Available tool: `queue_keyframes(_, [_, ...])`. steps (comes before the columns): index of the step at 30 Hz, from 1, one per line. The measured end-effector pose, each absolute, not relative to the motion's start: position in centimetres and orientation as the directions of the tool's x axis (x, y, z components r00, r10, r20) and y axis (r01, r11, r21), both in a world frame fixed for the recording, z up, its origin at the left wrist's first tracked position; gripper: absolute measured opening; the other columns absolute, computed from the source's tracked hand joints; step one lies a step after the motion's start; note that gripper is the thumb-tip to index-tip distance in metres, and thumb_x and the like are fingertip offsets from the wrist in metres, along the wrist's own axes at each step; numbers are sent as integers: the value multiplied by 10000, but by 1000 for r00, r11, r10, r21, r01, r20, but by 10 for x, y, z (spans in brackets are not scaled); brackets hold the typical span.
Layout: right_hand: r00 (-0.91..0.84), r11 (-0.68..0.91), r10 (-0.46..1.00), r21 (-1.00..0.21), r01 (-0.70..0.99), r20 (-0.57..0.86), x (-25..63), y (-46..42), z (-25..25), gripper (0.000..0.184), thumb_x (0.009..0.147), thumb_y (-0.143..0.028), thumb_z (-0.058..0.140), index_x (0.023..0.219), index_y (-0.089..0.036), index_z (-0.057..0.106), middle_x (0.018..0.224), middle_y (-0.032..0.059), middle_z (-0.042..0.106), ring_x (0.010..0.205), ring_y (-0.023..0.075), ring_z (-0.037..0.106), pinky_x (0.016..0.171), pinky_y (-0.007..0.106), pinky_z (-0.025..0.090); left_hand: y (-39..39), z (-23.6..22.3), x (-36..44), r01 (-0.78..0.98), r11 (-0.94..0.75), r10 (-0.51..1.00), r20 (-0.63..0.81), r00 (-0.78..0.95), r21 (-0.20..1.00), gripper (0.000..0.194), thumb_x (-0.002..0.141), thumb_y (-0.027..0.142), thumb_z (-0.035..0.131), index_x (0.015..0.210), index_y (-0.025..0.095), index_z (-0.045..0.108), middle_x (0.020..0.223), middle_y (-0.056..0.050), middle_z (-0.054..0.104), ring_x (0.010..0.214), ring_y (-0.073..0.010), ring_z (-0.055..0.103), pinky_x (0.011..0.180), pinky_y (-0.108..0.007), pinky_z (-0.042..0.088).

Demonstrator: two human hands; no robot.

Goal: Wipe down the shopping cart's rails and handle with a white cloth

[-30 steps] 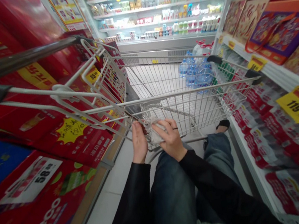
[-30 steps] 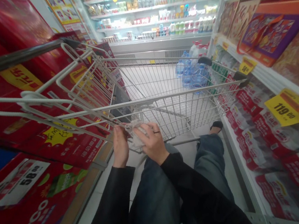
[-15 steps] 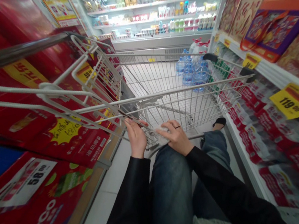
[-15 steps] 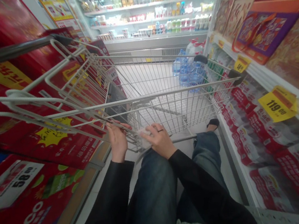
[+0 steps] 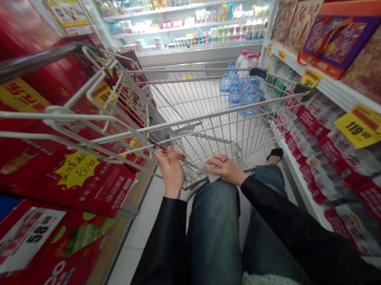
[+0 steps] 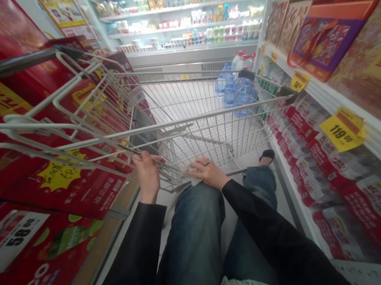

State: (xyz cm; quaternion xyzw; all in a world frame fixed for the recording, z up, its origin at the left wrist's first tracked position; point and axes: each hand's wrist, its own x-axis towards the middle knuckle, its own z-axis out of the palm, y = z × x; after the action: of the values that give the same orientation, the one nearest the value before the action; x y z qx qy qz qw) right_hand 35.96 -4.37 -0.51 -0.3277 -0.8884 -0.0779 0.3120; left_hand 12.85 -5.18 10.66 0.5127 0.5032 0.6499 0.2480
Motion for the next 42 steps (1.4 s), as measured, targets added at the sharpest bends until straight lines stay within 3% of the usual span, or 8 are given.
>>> queue_keyframes(8, [-437,653,597,-91,752,673,379,-59,-29,557,822,63,578,1244,-227,799,1224,132,733,1166,259,588,993,445,558,-44,107,145,255,-366,806,442,-393,895,625,794,607,838,1021,260,371,819,39,574,666,-159,632,701,-308,522])
queue_keyframes(16, [-540,753,470,2,658,699,341,-50,8,472,971,-111,606,1366,-337,734,1310,91,703,1213,220,597,1066,420,539,-52,114,141,310,-311,779,428,-458,898,551,667,276,762,1033,260,352,717,96,549,578,-146,594,599,-277,478])
queue_keyframes(23, [386,220,361,-479,850,849,474,-74,-22,301,884,-252,648,1147,-226,793,1125,123,651,1045,256,579,979,522,505,-56,111,113,308,-343,772,453,-447,888,590,652,310,781,1090,240,391,800,58,564,622,-153,595,609,-288,472])
queue_keyframes(27, [588,111,232,-622,775,775,511,-72,-20,377,917,-332,624,1240,-169,731,1090,120,597,1031,249,542,981,548,511,-51,109,102,307,-336,771,447,-453,890,648,635,279,792,1142,230,393,817,63,557,644,-149,587,656,-288,484])
queue_keyframes(31, [545,244,297,-614,751,784,426,-66,-22,409,961,-269,590,1349,-202,704,1187,143,558,1111,264,545,980,514,532,-43,109,94,288,-394,766,485,-422,873,617,633,269,800,1076,253,372,815,77,524,634,-127,542,628,-262,429])
queue_keyframes(36, [53,561,535,-402,723,843,322,-64,-18,444,907,-149,628,1272,-348,781,1183,84,641,1135,253,577,981,439,554,-37,109,84,280,-437,760,517,-394,855,572,685,239,813,1069,251,389,862,71,515,633,-100,535,570,-224,398])
queue_keyframes(39, [-303,701,588,-287,653,750,336,-59,-7,577,845,-31,632,1303,-353,771,1270,65,680,1199,241,564,1047,427,536,-32,107,75,271,-462,755,535,-379,844,576,688,254,849,1036,258,390,835,80,514,636,-104,553,574,-222,422])
queue_keyframes(42, [-338,679,607,-249,690,719,387,-60,-4,663,794,21,602,1335,-329,757,1303,78,681,1225,252,556,1077,453,522,-24,103,67,282,-468,747,546,-379,837,608,651,266,878,1016,261,392,767,96,513,607,-112,547,559,-229,417])
